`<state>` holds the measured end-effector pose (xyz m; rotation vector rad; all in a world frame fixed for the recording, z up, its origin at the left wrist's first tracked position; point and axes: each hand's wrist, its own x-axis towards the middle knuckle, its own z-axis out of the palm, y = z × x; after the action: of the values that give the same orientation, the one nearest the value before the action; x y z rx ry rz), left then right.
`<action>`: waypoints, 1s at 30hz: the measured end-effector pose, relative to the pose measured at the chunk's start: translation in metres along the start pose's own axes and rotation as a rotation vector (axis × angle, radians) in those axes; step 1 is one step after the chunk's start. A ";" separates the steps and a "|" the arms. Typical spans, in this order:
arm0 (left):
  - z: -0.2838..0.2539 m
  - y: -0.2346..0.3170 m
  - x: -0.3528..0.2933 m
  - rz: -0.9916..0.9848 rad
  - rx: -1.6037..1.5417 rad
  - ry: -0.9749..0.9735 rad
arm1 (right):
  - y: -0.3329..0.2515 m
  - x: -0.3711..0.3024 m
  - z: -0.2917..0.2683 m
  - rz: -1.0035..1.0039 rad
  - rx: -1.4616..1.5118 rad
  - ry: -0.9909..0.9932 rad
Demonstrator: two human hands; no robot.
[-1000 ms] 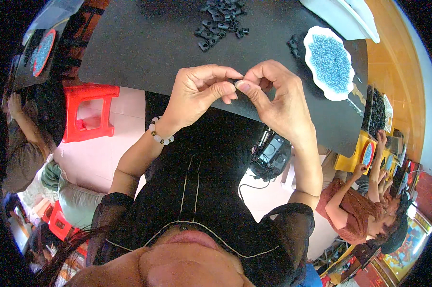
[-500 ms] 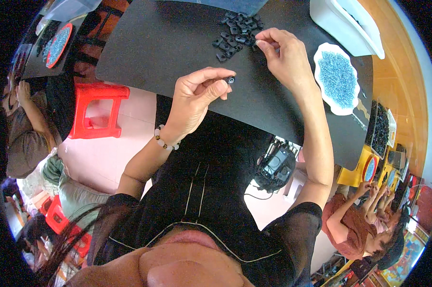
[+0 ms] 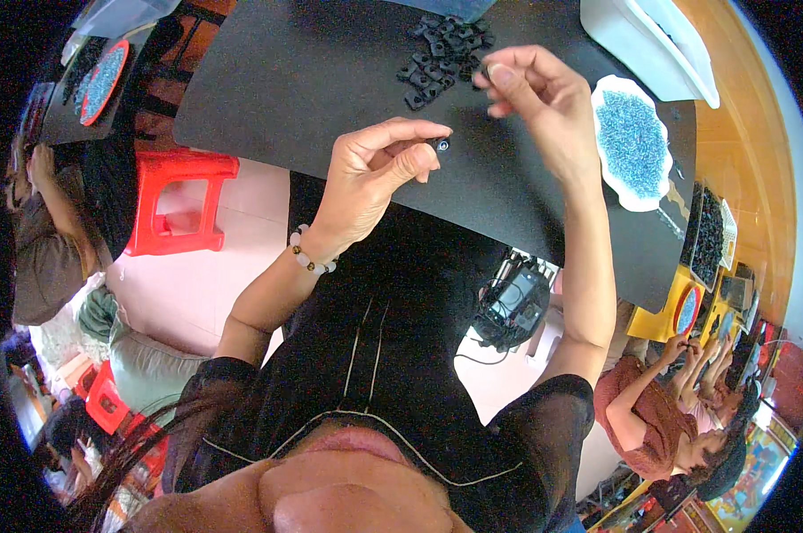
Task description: Assembling small black plastic components by hand at a workshop table.
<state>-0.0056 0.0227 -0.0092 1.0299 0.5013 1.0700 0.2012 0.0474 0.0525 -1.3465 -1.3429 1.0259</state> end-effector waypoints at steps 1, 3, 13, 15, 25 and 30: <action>0.001 0.001 0.001 0.000 0.019 -0.005 | 0.001 -0.009 -0.002 -0.017 0.009 -0.067; 0.002 0.000 0.001 -0.003 0.037 -0.008 | -0.001 -0.026 -0.001 0.023 0.053 -0.112; 0.011 -0.005 -0.001 0.061 0.061 0.004 | 0.010 -0.070 0.014 0.073 0.320 -0.069; 0.012 -0.005 -0.002 0.084 0.078 0.006 | 0.007 -0.072 0.019 0.077 0.320 -0.044; 0.011 -0.009 -0.004 0.109 0.109 -0.013 | 0.010 -0.083 0.021 0.115 0.401 0.000; 0.012 -0.006 -0.005 0.123 0.160 -0.015 | 0.011 -0.085 0.020 0.093 0.370 0.023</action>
<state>0.0042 0.0129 -0.0097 1.2215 0.5232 1.1433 0.1804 -0.0361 0.0328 -1.1434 -1.0185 1.2489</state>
